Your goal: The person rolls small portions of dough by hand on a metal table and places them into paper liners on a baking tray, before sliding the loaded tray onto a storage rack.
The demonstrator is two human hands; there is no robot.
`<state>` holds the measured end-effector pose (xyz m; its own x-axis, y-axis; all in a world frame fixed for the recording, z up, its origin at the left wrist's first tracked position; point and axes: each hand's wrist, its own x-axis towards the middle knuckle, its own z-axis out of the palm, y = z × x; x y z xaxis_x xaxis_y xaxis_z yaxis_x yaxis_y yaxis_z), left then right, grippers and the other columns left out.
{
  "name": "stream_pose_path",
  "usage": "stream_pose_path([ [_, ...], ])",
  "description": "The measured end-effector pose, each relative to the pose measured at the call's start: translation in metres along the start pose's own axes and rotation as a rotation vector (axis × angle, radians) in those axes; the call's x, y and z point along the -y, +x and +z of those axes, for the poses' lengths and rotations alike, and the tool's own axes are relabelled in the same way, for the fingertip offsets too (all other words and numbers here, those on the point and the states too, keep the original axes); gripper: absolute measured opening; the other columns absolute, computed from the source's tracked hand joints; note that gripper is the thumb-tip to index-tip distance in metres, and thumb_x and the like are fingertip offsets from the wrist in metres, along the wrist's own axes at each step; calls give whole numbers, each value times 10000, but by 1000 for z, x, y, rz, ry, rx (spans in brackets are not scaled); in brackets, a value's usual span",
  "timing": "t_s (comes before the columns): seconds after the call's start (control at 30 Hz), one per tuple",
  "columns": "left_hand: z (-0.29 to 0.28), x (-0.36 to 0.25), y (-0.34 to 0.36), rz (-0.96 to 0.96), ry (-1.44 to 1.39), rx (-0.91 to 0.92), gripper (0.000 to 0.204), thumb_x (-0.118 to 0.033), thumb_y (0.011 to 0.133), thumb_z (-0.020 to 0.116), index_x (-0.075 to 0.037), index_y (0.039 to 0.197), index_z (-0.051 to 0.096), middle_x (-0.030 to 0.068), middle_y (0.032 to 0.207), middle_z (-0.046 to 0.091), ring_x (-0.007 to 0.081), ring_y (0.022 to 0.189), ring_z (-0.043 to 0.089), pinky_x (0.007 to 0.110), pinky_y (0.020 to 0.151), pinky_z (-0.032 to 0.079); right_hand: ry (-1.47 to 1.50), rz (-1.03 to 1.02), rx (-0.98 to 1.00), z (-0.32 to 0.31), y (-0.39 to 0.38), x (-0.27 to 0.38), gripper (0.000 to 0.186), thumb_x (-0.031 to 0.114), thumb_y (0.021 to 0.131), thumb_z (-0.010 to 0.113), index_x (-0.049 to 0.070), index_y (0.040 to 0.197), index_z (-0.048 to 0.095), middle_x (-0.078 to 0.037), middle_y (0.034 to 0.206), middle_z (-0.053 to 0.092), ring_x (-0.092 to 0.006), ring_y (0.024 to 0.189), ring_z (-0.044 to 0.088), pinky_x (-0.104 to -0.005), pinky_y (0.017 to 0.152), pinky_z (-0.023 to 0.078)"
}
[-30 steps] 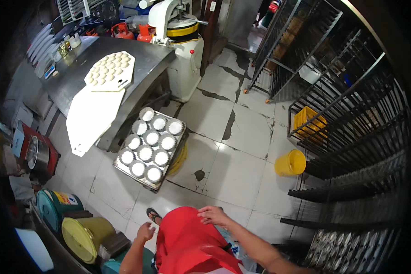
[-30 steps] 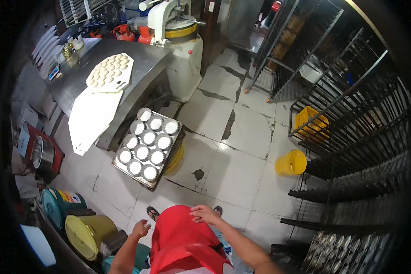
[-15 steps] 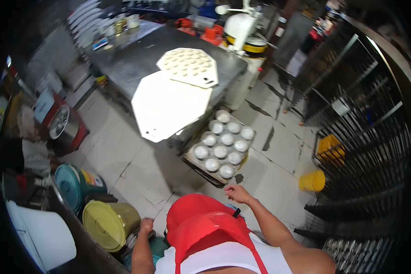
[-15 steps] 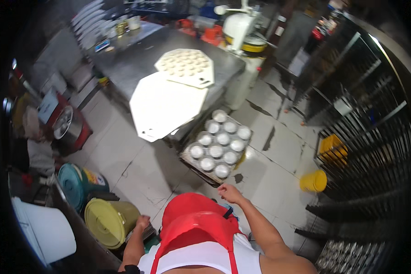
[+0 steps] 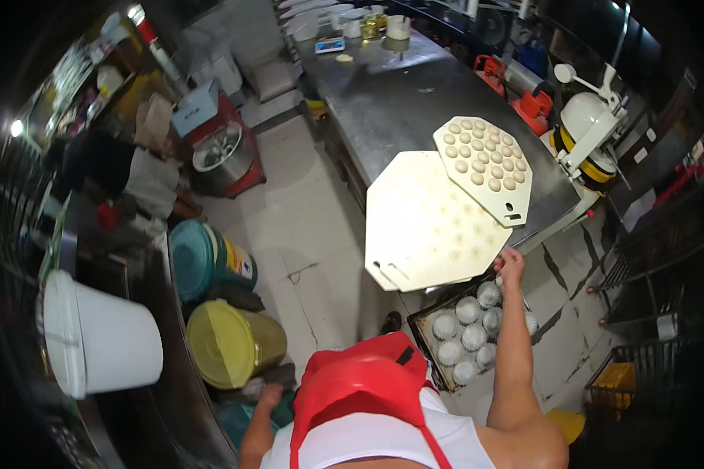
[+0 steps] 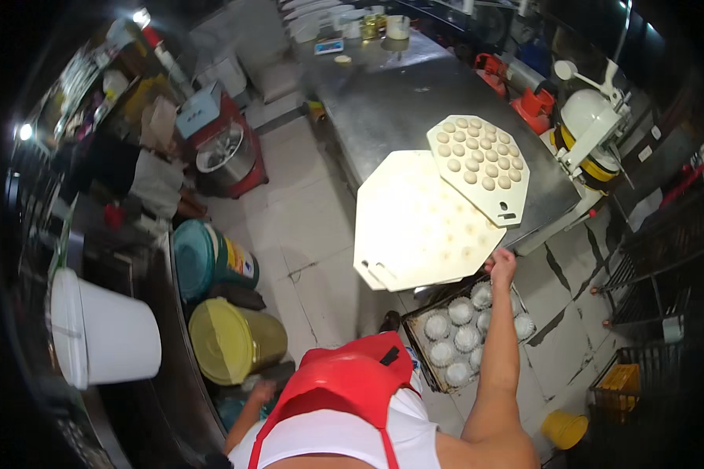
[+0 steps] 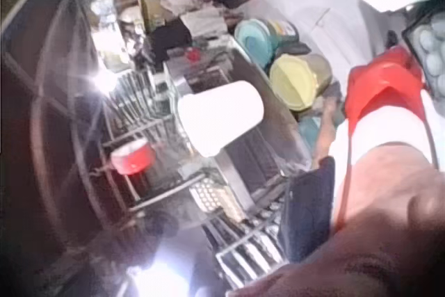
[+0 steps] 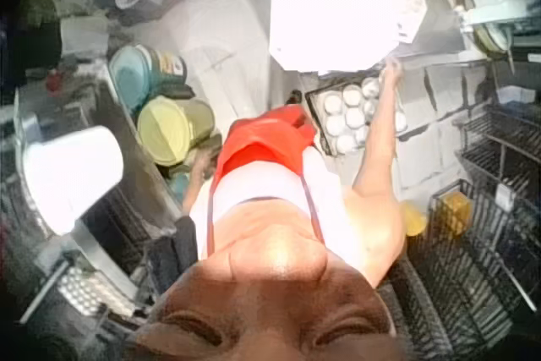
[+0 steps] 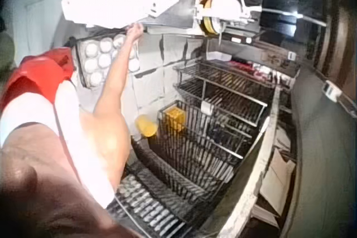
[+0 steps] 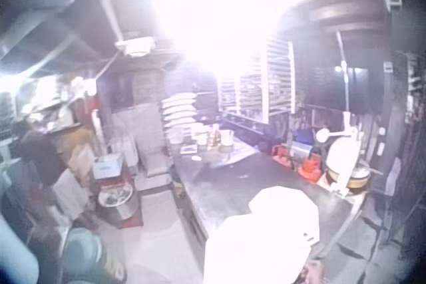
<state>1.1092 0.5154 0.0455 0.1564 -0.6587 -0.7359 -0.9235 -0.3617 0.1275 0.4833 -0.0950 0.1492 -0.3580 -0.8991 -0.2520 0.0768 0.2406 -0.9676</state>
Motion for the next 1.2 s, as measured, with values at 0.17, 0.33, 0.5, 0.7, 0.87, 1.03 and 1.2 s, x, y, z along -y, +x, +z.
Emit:
stream_pose_path([
  [0.17, -44, 5, -43, -106, -133, 141, 321, -291, 907, 656, -48, 1092, 755, 167, 1016, 786, 335, 940, 761, 475, 795, 575, 193, 121, -115, 0, 148, 11, 202, 161, 995, 665, 59, 1166, 630, -58, 849, 674, -156, 636, 656, -295, 534, 569],
  [0.33, -126, 25, -43, -113, -110, 204, 321, -244, 871, 645, -28, 1081, 756, 188, 1044, 782, 324, 988, 761, 450, 839, 570, 327, 423, -120, 55, 170, -22, 131, 202, 1030, 617, 93, 958, 631, -25, 753, 603, -110, 505, 517, -250, 422, 400],
  [0.5, -219, 41, 107, -60, -400, -161, 296, -255, 943, 644, 12, 1014, 748, 199, 999, 776, 285, 981, 758, 410, 852, 562, 135, 218, -202, 9, 213, 68, 143, 161, 1009, 642, 49, 920, 650, -46, 802, 600, -130, 451, 359, -301, 402, 282],
  [0.7, -358, -3, 206, -101, -1235, -206, 336, -289, 1075, 585, -15, 1249, 673, 123, 1129, 762, 203, 951, 730, 318, 783, 573, 462, 50, -5, 89, -5, 120, 98, 119, 1108, 531, 51, 1066, 587, -65, 922, 667, -98, 554, 491, -278, 482, 432],
  [0.87, -545, -109, 257, 533, -2017, 374, 826, -616, 1121, 361, 22, 1644, 330, 233, 1668, 419, 371, 1539, 418, 475, 1284, 327, 549, 221, -97, 189, -179, 74, 127, 58, 1088, 521, 75, 1203, 571, -160, 1219, 724, -136, 711, 603, -358, 724, 606],
  [1.03, -685, -198, 251, 934, -1941, 802, 917, -682, 1086, 385, 63, 1620, 356, 242, 1700, 361, 385, 1575, 360, 477, 1280, 336, 620, 281, -232, 237, -254, 53, 202, 24, 1062, 515, 84, 1247, 570, -169, 1345, 703, -132, 737, 615, -340, 754, 601],
  [1.2, -691, -222, 267, 964, -1687, 921, 867, -657, 1095, 383, 50, 1597, 403, 241, 1639, 459, 363, 1532, 433, 468, 1253, 373, 210, 486, -8, 274, -297, 61, 228, 141, 1059, 624, 22, 1253, 646, -121, 1184, 776, -118, 806, 674, -276, 748, 600],
])
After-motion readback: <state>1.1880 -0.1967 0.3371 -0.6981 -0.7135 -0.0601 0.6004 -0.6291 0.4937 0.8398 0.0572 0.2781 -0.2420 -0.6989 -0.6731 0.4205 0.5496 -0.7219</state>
